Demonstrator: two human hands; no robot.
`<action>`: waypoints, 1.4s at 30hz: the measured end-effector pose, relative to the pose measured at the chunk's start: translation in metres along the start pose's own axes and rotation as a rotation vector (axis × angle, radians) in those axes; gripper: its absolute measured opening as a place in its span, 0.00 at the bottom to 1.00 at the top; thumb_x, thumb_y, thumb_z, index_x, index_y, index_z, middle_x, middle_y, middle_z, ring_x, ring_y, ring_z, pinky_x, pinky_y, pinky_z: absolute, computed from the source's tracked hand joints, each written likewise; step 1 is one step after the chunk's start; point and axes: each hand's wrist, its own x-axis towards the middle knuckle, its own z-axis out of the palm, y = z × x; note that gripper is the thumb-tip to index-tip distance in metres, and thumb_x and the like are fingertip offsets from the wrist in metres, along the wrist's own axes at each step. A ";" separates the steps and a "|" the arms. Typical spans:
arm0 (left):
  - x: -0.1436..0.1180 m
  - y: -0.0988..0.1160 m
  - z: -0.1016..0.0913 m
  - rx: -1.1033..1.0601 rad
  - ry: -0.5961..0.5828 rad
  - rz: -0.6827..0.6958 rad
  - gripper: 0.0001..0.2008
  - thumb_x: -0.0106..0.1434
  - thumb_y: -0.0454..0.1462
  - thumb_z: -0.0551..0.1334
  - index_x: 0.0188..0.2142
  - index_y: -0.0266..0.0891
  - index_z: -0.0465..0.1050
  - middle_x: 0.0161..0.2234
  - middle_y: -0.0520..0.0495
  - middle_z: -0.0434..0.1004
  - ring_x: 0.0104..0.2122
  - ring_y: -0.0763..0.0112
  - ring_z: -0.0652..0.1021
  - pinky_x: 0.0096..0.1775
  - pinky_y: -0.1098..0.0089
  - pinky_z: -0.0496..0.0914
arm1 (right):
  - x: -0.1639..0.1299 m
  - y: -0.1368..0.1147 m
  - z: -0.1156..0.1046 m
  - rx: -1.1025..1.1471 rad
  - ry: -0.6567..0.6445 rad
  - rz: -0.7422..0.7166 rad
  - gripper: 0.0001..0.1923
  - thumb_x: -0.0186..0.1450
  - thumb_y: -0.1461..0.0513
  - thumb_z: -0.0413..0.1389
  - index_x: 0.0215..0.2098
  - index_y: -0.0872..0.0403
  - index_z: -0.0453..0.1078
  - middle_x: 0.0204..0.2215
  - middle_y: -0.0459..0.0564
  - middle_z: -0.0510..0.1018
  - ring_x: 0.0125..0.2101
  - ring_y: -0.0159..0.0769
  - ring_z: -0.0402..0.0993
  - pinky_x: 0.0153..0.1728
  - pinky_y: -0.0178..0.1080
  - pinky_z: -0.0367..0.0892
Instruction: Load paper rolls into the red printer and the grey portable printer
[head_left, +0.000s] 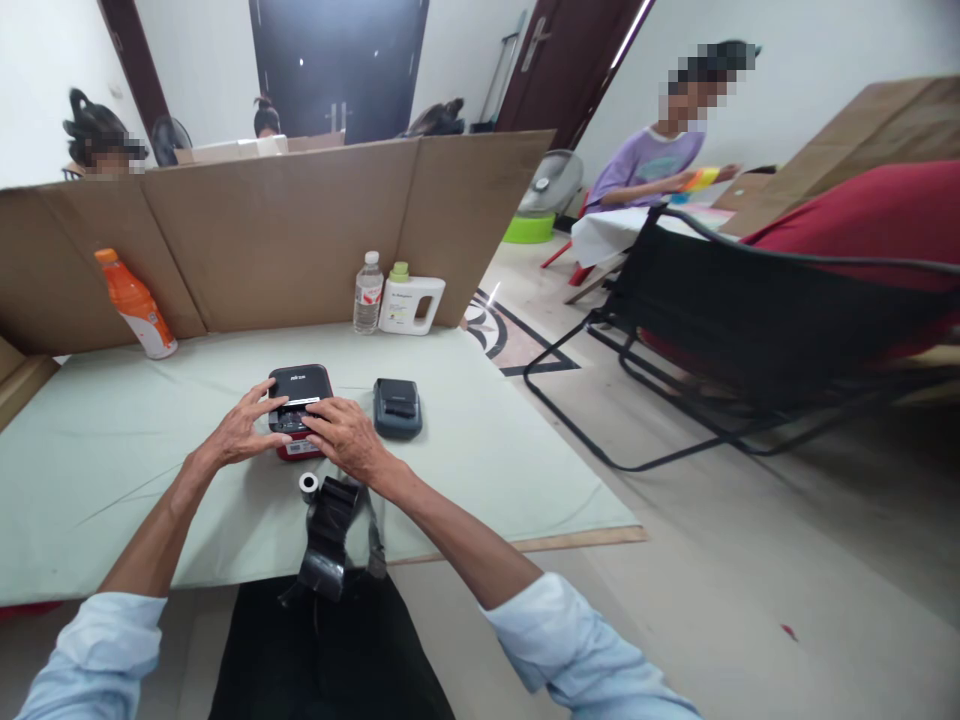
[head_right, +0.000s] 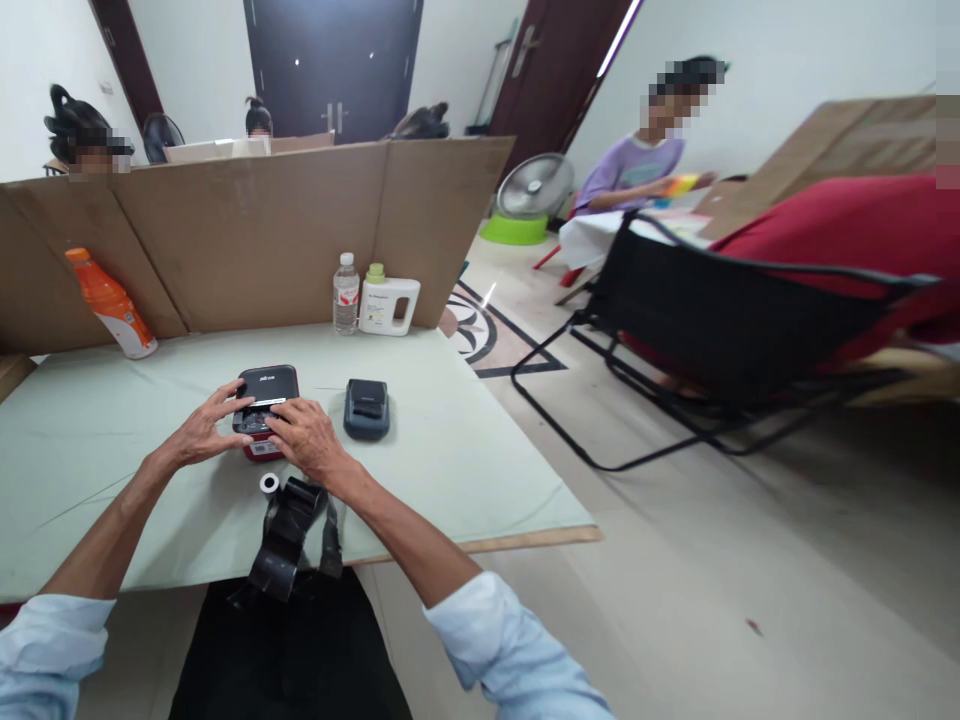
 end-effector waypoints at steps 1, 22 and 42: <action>0.001 0.000 -0.001 -0.002 -0.008 -0.003 0.38 0.58 0.57 0.72 0.64 0.44 0.74 0.73 0.35 0.57 0.70 0.43 0.63 0.69 0.44 0.59 | -0.001 0.000 0.001 -0.012 0.004 -0.003 0.14 0.71 0.62 0.59 0.54 0.51 0.79 0.56 0.59 0.79 0.55 0.51 0.72 0.58 0.56 0.65; 0.003 -0.011 -0.001 0.075 -0.006 0.026 0.44 0.56 0.61 0.72 0.66 0.44 0.71 0.73 0.35 0.58 0.70 0.42 0.63 0.68 0.44 0.61 | -0.006 -0.002 0.006 -0.110 0.102 -0.060 0.13 0.71 0.65 0.59 0.53 0.54 0.79 0.54 0.60 0.81 0.53 0.49 0.74 0.54 0.54 0.70; -0.022 0.010 0.044 0.141 0.465 0.214 0.12 0.70 0.45 0.66 0.45 0.40 0.77 0.47 0.39 0.77 0.48 0.59 0.80 0.51 0.56 0.79 | -0.008 -0.019 0.009 -0.196 0.127 0.019 0.13 0.72 0.65 0.57 0.52 0.54 0.78 0.51 0.57 0.80 0.51 0.48 0.70 0.51 0.50 0.66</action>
